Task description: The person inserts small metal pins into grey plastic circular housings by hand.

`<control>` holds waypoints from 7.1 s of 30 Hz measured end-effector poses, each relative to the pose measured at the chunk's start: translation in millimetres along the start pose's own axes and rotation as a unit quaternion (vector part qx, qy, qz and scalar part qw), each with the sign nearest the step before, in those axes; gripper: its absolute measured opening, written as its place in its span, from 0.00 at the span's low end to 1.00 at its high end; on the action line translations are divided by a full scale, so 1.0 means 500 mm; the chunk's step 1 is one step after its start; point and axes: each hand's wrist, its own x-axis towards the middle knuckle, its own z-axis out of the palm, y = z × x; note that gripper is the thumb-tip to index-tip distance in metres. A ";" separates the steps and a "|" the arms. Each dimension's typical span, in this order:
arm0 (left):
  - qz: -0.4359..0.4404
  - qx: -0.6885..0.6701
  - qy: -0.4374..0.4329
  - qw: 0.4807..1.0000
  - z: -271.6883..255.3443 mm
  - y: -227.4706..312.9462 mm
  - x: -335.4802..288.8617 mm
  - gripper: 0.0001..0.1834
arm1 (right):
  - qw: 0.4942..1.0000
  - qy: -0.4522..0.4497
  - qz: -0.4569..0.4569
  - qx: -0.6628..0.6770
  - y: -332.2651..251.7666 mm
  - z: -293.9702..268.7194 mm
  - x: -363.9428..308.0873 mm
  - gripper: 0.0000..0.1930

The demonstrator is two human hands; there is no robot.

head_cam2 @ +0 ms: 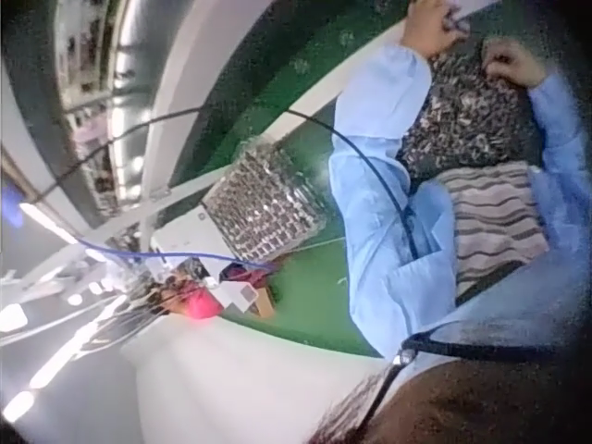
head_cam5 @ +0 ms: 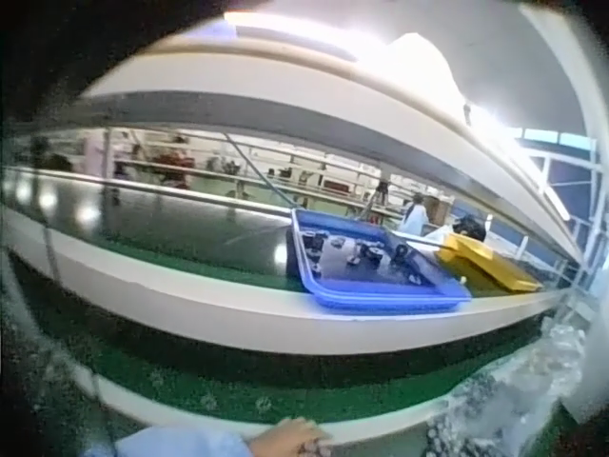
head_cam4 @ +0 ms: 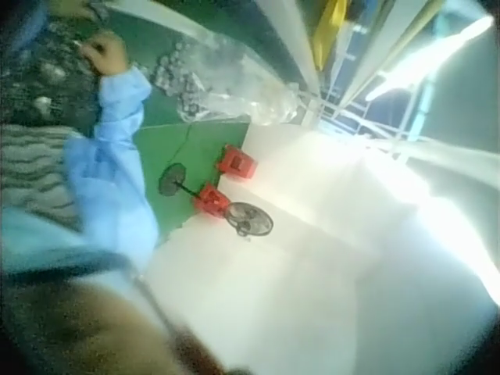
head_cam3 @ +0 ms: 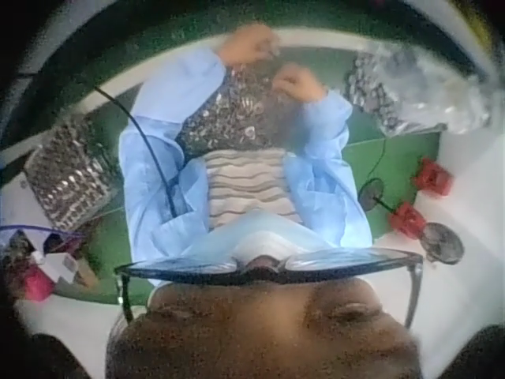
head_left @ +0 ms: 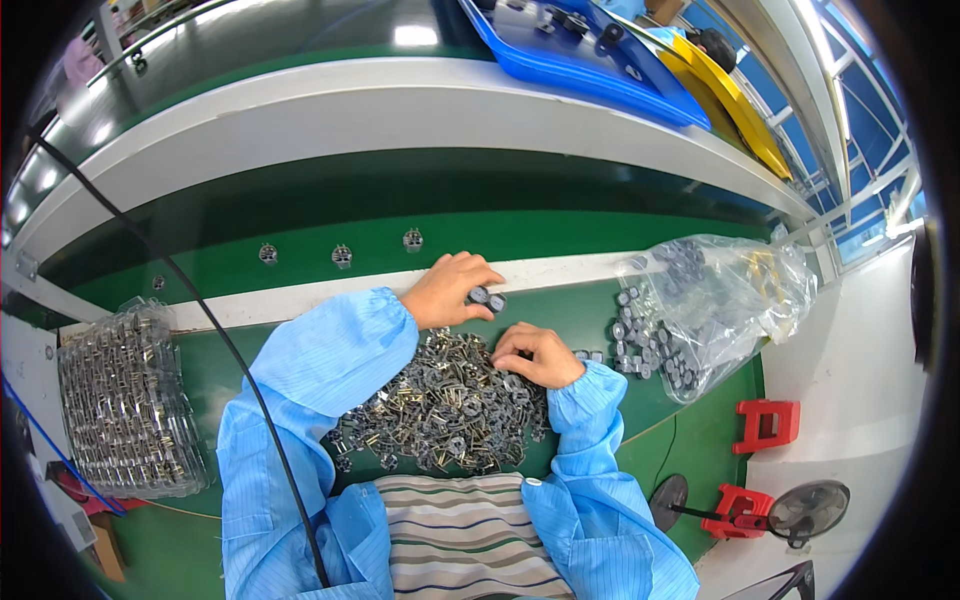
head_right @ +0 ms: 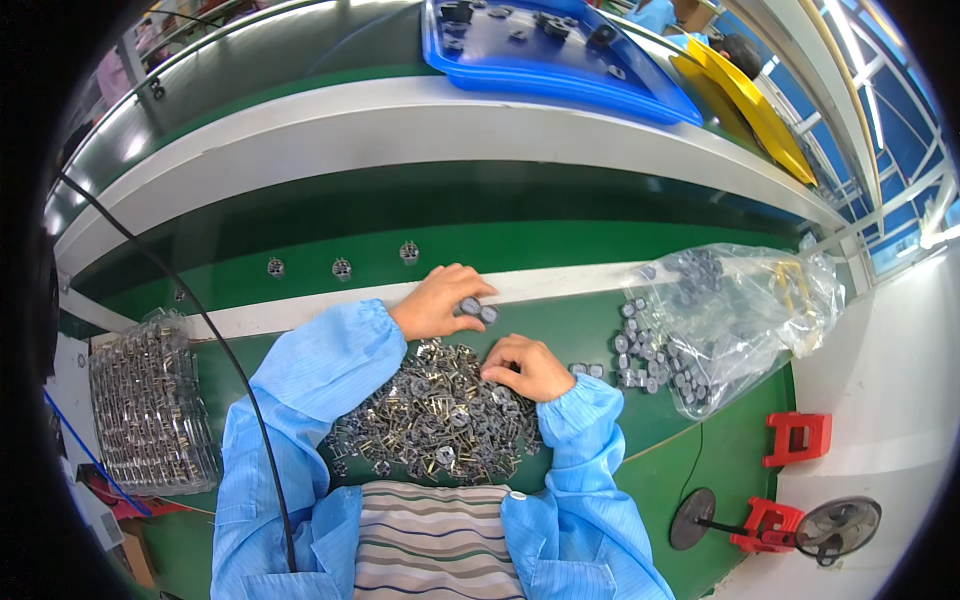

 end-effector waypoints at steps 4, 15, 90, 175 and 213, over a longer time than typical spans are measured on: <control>0.065 0.011 0.000 0.998 0.004 -0.006 -0.013 0.21 | 0.997 -0.057 -0.027 0.042 -0.008 -0.013 -0.005 0.07; 0.046 0.017 -0.001 0.999 -0.002 -0.012 -0.020 0.17 | 0.996 -0.045 -0.059 0.048 -0.018 -0.006 0.001 0.07; -0.198 0.155 0.095 0.963 -0.120 -0.089 -0.009 0.16 | 0.990 0.118 -0.013 -0.081 0.003 0.043 0.046 0.08; 0.002 -0.003 0.053 0.999 -0.003 -0.001 -0.004 0.17 | 0.902 0.314 0.097 -0.281 0.057 -0.019 -0.069 0.05; -0.021 -0.044 -0.004 0.999 0.003 0.007 -0.003 0.19 | 0.930 0.271 -0.010 -0.248 0.029 -0.013 0.009 0.07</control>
